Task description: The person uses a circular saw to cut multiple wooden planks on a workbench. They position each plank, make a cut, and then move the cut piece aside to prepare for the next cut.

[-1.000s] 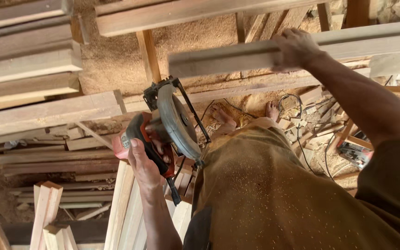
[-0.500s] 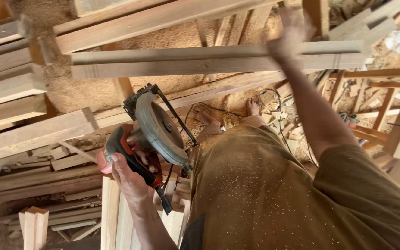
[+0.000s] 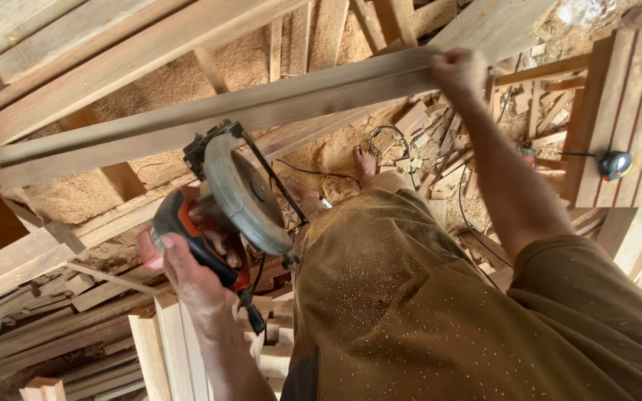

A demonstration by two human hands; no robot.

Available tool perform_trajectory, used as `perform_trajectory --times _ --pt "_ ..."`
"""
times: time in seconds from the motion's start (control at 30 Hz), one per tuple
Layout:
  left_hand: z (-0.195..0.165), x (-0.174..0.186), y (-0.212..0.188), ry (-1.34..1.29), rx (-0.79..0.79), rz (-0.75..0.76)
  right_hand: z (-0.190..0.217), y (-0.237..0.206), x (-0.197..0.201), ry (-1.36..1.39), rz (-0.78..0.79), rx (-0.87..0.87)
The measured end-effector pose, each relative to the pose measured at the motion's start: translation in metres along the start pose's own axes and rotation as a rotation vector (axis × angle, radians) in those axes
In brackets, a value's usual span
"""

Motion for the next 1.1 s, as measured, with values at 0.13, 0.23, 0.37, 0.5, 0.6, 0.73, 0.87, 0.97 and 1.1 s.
perform_trajectory --times 0.13,0.23,0.37,0.5,0.6,0.73,0.87,0.97,1.1 --pt "0.011 -0.065 0.001 -0.049 -0.001 0.127 0.022 -0.02 -0.029 0.274 -0.072 0.214" --pt "0.029 -0.105 0.002 -0.065 0.064 0.17 0.025 -0.026 -0.028 0.365 0.01 0.431" --pt "0.05 -0.162 0.002 -0.116 0.07 0.247 0.025 -0.035 -0.022 0.379 0.2 0.658" --pt "0.077 -0.208 -0.005 -0.021 0.149 0.242 0.024 -0.041 -0.022 0.289 0.24 0.75" --pt "0.085 -0.239 -0.011 -0.013 0.145 0.279 0.023 -0.042 -0.019 0.287 0.298 0.787" --pt "0.088 -0.268 -0.017 -0.034 0.144 0.309 0.022 -0.049 -0.005 0.238 0.285 0.877" --pt "0.086 -0.286 -0.017 -0.033 0.127 0.313 0.02 -0.052 -0.006 0.197 0.306 0.861" --pt "0.088 -0.293 -0.018 -0.051 0.171 0.278 0.014 -0.051 -0.007 0.226 0.311 0.824" --pt "0.083 -0.296 -0.018 -0.03 0.155 0.261 0.011 -0.051 -0.005 0.238 0.306 0.856"
Point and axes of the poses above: each hand's wrist, its own y-axis towards the middle knuckle, its own x-axis out of the back of the hand, z = x × y, the point moved 9 cm from there along y, towards the middle knuckle, and after that the axes turned 9 degrees about y, right-handed, at the moved point
